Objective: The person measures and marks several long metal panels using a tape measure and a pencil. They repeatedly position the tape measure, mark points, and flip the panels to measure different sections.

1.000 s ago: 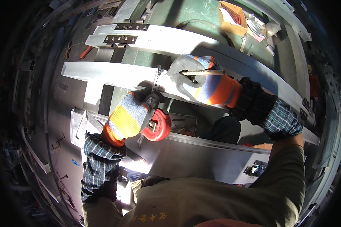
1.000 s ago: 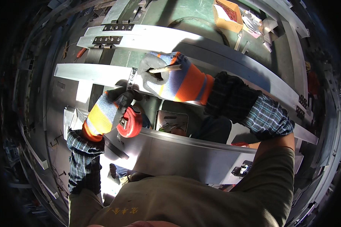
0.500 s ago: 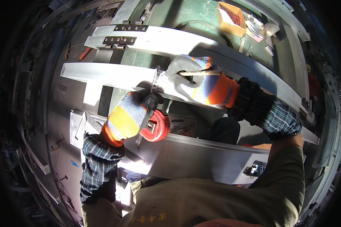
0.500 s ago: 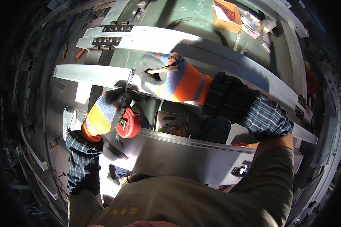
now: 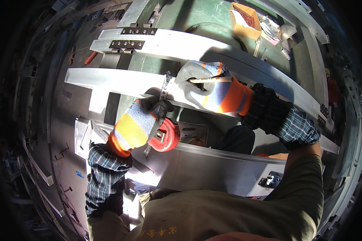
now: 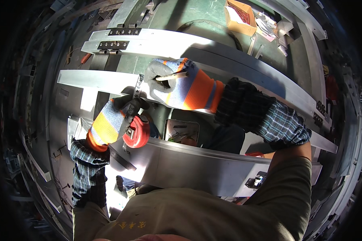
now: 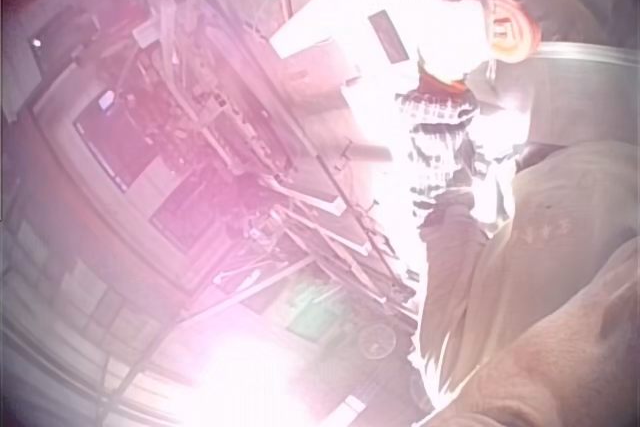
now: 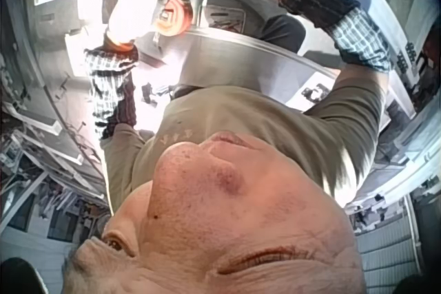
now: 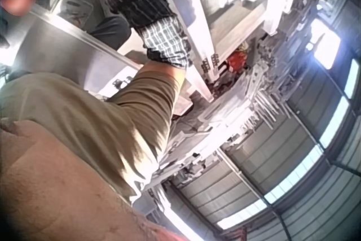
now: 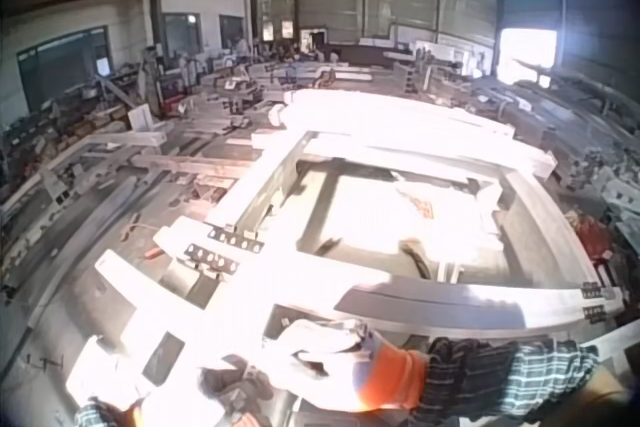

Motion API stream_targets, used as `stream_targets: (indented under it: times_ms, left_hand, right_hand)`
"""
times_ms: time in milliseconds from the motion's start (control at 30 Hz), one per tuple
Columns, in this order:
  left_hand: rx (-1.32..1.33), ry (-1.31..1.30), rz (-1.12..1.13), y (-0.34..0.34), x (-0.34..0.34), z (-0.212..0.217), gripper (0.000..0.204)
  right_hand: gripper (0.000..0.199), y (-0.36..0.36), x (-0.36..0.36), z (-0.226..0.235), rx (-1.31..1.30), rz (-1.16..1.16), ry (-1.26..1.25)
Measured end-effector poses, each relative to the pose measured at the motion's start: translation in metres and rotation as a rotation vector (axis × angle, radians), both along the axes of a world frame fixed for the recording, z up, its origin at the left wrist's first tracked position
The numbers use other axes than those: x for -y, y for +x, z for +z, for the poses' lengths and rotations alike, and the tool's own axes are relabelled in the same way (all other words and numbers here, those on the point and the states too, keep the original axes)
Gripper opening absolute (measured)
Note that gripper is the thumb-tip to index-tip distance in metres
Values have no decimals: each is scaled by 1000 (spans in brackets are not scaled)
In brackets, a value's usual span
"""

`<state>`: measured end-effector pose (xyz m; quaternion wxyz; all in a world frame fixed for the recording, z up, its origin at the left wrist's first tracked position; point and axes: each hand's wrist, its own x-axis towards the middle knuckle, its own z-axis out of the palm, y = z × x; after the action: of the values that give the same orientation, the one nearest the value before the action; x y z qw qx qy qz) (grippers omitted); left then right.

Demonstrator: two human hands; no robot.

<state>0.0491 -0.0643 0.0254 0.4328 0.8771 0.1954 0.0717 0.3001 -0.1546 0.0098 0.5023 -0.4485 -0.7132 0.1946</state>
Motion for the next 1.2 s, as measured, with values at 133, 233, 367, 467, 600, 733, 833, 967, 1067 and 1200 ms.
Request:
stream_targets:
  times_ms: [133,233,367,467,600,733,833,967,1067,1200]
  left_hand:
    - [35,72,-49,-2,-3,-3,24]
    - [7,-20,-23,0,-2,-1,24]
    - [-43,-58,8,2,0,6,26]
    - [33,252,-117,-4,-6,-7,27]
    - [-16,25,-25,1,-2,-1,25]
    - [1,-94,32,2,1,-2,25]
    - [-2,20,-26,3,-1,1,24]
    - [3,100,-52,1,-2,-2,22]
    - [-38,-112,36,3,2,5,21]
    - [22,115,-70,2,-2,0,22]
  right_hand:
    - [16,1,0,2,2,15,15]
    - [16,1,1,3,4,20,10]
    - [14,1,0,-1,-22,10,10]
    - [15,1,1,2,-32,41,-35]
    - [15,2,3,-2,-16,20,-39]
    - [13,1,2,-2,-46,12,-39]
    - [14,2,0,-4,0,7,10]
    - [15,1,0,-1,-14,17,4]
    - [16,4,1,-3,29,24,26]
    - [17,6,5,1,63,38,-9]
